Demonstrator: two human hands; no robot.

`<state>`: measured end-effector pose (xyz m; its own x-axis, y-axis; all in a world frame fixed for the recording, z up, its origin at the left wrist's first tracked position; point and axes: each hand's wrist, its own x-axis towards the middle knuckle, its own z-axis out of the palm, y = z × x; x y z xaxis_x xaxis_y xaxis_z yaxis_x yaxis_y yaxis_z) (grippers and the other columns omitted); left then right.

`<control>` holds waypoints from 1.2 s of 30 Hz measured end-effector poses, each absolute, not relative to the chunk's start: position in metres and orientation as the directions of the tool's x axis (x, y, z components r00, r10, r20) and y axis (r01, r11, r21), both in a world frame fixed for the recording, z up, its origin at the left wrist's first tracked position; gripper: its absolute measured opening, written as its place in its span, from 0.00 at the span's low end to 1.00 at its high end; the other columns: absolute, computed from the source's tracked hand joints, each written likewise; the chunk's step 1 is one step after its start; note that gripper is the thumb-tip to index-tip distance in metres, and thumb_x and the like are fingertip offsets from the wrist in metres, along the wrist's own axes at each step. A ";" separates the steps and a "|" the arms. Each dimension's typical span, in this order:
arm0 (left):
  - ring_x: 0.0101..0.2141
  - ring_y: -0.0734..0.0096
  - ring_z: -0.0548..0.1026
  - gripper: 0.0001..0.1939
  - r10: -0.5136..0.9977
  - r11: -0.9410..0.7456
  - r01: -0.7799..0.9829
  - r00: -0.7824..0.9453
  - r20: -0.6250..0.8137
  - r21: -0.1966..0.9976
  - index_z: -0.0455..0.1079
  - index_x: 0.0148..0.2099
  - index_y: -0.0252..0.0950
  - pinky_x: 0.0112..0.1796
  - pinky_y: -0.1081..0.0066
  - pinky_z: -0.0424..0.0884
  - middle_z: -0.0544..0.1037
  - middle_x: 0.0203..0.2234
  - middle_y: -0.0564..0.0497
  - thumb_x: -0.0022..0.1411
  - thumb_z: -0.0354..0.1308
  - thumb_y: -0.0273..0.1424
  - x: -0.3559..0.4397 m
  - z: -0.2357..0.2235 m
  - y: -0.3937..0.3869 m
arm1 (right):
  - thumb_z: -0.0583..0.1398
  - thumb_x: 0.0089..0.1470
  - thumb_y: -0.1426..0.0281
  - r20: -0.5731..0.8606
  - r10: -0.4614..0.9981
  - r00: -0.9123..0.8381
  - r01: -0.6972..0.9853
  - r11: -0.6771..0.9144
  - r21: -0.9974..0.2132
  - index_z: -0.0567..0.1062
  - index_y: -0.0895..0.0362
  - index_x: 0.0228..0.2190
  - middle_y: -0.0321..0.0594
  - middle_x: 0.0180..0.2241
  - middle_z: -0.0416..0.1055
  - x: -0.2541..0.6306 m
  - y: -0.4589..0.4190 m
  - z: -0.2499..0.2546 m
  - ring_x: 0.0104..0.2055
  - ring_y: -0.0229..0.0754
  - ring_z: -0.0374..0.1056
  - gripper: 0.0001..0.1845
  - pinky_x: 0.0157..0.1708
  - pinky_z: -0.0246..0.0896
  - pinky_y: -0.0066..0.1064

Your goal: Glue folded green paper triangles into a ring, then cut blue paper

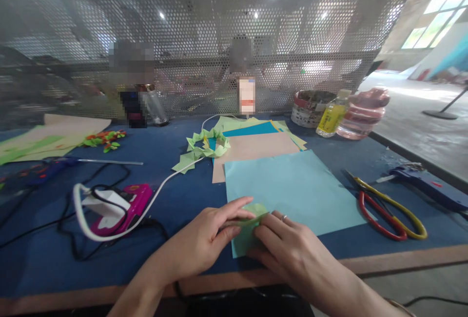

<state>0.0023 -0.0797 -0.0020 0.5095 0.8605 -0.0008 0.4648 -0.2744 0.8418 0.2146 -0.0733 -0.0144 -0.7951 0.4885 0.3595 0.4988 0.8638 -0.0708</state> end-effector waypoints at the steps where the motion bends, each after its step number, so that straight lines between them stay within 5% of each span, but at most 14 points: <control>1: 0.53 0.67 0.71 0.25 0.861 -0.273 0.464 0.509 -0.001 0.843 0.53 0.65 0.47 0.54 0.66 0.65 0.73 0.54 0.52 0.68 0.47 0.30 0.003 -0.002 -0.080 | 0.57 0.60 0.70 0.361 0.477 -0.802 0.496 0.867 -0.044 0.70 0.58 0.28 0.39 0.29 0.68 0.215 -0.073 -0.014 0.32 0.41 0.65 0.08 0.29 0.65 0.31; 9: 0.52 0.65 0.72 0.24 0.865 -0.288 0.473 0.501 0.014 0.832 0.54 0.65 0.46 0.53 0.65 0.65 0.74 0.52 0.51 0.68 0.45 0.30 0.004 -0.001 -0.079 | 0.54 0.58 0.78 0.293 0.364 -0.884 0.427 0.885 0.188 0.69 0.57 0.31 0.41 0.30 0.67 0.218 -0.076 -0.012 0.29 0.43 0.63 0.07 0.20 0.58 0.32; 22: 0.52 0.66 0.72 0.23 0.864 -0.298 0.493 0.503 0.012 0.817 0.55 0.65 0.46 0.52 0.66 0.65 0.74 0.53 0.51 0.69 0.45 0.32 0.004 0.000 -0.081 | 0.53 0.56 0.79 0.277 0.359 -0.891 0.408 0.901 0.146 0.69 0.58 0.29 0.41 0.29 0.67 0.215 -0.082 -0.007 0.28 0.43 0.62 0.07 0.20 0.55 0.33; 29: 0.56 0.62 0.68 0.31 0.848 -0.307 0.495 0.530 -0.002 0.813 0.57 0.64 0.48 0.57 0.61 0.62 0.70 0.57 0.53 0.60 0.58 0.29 0.003 -0.007 -0.082 | 0.51 0.58 0.79 0.403 0.371 -0.837 0.461 0.874 0.153 0.70 0.58 0.29 0.40 0.28 0.67 0.213 -0.081 -0.012 0.26 0.41 0.59 0.10 0.20 0.51 0.33; 36: 0.56 0.69 0.67 0.30 0.854 -0.418 0.513 0.503 0.132 0.750 0.64 0.61 0.45 0.59 0.65 0.60 0.70 0.57 0.55 0.59 0.49 0.18 0.012 -0.014 -0.088 | 0.52 0.58 0.79 0.501 0.384 -0.776 0.517 0.841 0.157 0.71 0.58 0.30 0.40 0.28 0.69 0.212 -0.079 -0.015 0.27 0.41 0.60 0.09 0.22 0.53 0.32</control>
<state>0.0124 -0.0877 -0.0138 0.5032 0.8541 0.1315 0.5131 -0.4178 0.7498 0.2120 -0.0790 -0.0151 -0.7757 0.3835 0.5012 0.5172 0.8414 0.1567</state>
